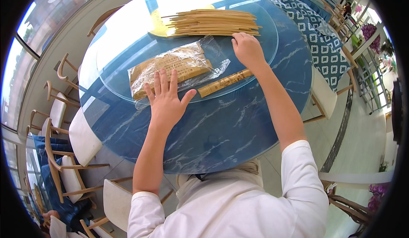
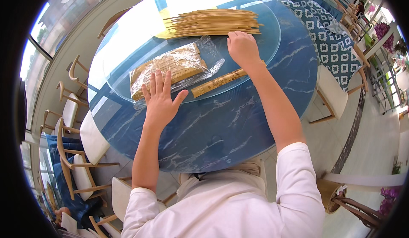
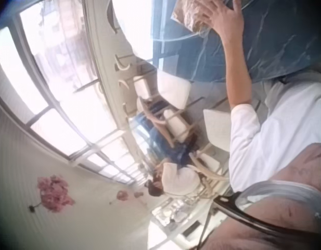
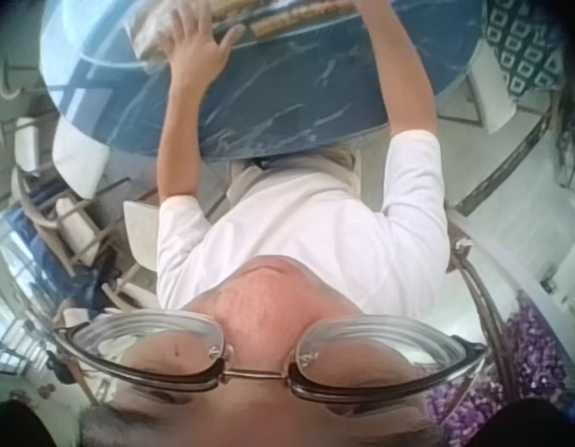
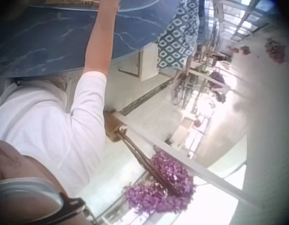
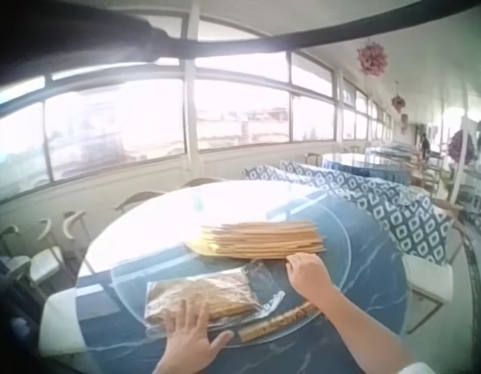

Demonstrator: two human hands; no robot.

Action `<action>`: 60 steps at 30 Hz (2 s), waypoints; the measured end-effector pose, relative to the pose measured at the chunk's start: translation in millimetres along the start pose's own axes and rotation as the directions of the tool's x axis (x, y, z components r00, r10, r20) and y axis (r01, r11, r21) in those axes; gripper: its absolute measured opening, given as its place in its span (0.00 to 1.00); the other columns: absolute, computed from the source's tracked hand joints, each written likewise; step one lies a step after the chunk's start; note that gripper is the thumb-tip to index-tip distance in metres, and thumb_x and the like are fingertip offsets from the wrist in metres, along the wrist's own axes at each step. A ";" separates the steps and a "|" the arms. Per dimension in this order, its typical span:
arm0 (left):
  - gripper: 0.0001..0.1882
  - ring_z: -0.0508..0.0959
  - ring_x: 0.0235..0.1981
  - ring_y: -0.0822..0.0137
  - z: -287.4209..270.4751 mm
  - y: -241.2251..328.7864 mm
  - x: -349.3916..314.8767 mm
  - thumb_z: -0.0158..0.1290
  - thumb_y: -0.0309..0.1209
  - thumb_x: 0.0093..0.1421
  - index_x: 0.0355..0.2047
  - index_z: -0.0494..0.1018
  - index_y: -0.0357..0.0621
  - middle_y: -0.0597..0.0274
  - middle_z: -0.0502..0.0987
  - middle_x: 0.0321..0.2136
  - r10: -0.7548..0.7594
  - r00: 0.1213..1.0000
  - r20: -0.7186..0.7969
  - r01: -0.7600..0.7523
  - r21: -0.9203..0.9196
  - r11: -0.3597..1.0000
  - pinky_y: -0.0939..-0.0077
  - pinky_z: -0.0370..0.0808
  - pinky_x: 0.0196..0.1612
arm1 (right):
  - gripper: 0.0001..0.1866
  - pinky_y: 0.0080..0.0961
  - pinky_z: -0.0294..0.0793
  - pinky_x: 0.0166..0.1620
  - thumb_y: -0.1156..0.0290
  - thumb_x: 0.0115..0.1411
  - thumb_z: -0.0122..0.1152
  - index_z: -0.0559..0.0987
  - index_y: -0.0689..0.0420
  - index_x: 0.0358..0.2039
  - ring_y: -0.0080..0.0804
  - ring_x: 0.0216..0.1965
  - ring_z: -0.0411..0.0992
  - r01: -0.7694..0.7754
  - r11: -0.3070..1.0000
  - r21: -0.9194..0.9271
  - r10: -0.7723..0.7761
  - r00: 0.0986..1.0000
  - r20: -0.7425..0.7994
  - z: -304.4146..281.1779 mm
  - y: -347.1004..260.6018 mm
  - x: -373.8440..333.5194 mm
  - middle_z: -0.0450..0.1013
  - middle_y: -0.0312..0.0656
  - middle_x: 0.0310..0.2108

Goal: The person unpacks bamboo strips from plastic packaging and assembles them by hand on a round marble table. They repeatedly insert and align the strips, occasionally adjusting their positions and stacking completed pieces.

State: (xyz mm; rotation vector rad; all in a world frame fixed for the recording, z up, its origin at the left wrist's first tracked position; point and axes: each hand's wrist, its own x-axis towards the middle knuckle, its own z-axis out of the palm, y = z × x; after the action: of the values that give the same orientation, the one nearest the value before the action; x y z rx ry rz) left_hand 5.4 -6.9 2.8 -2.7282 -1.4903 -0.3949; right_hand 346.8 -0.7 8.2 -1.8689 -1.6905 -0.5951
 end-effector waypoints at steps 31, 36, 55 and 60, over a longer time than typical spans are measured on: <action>0.49 0.39 0.81 0.50 8.2 -3.3 -1.8 0.37 0.72 0.69 0.78 0.53 0.51 0.46 0.48 0.78 0.041 0.998 -0.044 -0.043 -0.044 0.998 0.39 0.26 0.77 | 0.16 0.43 0.77 0.59 0.74 0.62 0.59 0.79 0.61 0.50 0.50 0.56 0.77 -0.098 0.985 -0.145 0.174 0.653 0.737 -21.0 32.9 52.7 0.79 0.54 0.51; 0.49 0.39 0.81 0.50 8.0 -0.6 -0.8 0.38 0.71 0.69 0.78 0.53 0.51 0.46 0.48 0.78 0.049 0.998 -0.041 -0.050 -0.035 0.998 0.39 0.26 0.77 | 0.11 0.42 0.77 0.51 0.72 0.60 0.63 0.77 0.62 0.41 0.52 0.48 0.78 -0.138 0.981 -0.132 0.191 0.756 0.626 -25.8 58.8 45.3 0.79 0.53 0.43; 0.49 0.39 0.81 0.53 4.3 1.3 -2.6 0.37 0.71 0.70 0.78 0.53 0.51 0.47 0.47 0.79 0.044 0.999 -0.007 -0.043 0.030 0.999 0.41 0.26 0.78 | 0.22 0.31 0.70 0.35 0.63 0.56 0.72 0.85 0.59 0.50 0.29 0.29 0.69 -0.320 0.867 0.382 -0.105 0.633 0.767 -28.4 -65.8 28.3 0.71 0.36 0.24; 0.48 0.39 0.81 0.53 3.4 2.1 -3.0 0.37 0.71 0.70 0.78 0.53 0.52 0.48 0.47 0.79 0.042 0.999 -0.003 -0.042 0.028 0.999 0.41 0.26 0.78 | 0.22 0.37 0.78 0.47 0.60 0.54 0.71 0.86 0.52 0.49 0.40 0.42 0.79 -0.300 0.901 0.313 -0.076 0.602 0.795 -34.3 -65.2 29.6 0.80 0.45 0.37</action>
State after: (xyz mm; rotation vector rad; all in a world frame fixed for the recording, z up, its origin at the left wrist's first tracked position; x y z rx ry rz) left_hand 6.4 -10.2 -0.9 -2.7307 -1.4243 -0.3756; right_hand 286.6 3.0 59.8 -1.9958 -1.9516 0.7748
